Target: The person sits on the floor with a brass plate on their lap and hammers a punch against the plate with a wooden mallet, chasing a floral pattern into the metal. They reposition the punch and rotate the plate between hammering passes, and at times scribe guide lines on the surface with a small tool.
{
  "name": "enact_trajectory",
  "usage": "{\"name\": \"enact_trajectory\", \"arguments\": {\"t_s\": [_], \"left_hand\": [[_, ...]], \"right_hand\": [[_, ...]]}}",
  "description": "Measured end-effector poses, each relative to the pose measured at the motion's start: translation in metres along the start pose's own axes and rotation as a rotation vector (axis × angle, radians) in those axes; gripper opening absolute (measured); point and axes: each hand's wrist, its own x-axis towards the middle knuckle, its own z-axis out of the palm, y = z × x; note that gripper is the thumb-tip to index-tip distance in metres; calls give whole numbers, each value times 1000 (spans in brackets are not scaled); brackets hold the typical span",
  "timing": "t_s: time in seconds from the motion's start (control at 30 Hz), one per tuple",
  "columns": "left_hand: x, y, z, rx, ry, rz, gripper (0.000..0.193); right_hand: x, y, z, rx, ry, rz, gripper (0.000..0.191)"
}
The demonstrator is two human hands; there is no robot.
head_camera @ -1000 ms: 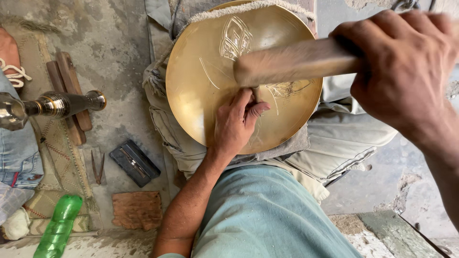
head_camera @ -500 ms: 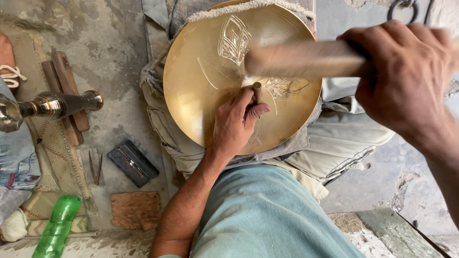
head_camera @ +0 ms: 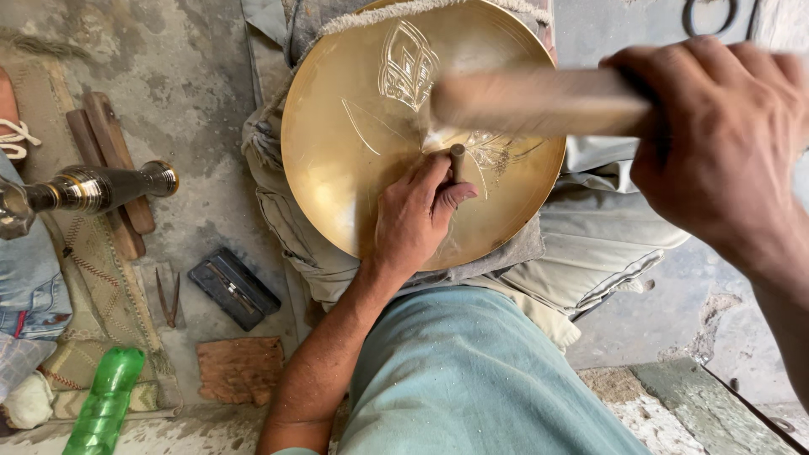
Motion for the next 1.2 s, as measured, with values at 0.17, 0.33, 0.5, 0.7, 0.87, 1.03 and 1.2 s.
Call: {"name": "enact_trajectory", "arguments": {"t_s": [0.17, 0.33, 0.5, 0.7, 0.87, 1.03, 1.2], "left_hand": [[0, -1, -1, 34, -33, 18, 36], [4, -5, -1, 30, -76, 47, 39], [5, -8, 2, 25, -122, 72, 40], [7, -8, 2, 98, -192, 65, 39], [10, -6, 3, 57, -196, 125, 36], [15, -2, -2, 28, -286, 112, 35], [23, 4, -9, 3, -394, 99, 37]], "right_hand": [[-7, -1, -3, -325, -47, -154, 39], [-20, 5, 9, 342, -75, 211, 48], [-26, 1, 9, 15, -74, 135, 48], [-40, 6, 15, 7, -79, 174, 41], [-60, 17, 27, 5, -231, 213, 43], [-74, 14, 33, 442, -200, 582, 39], [-86, 1, 32, 136, -108, 347, 49]]}}
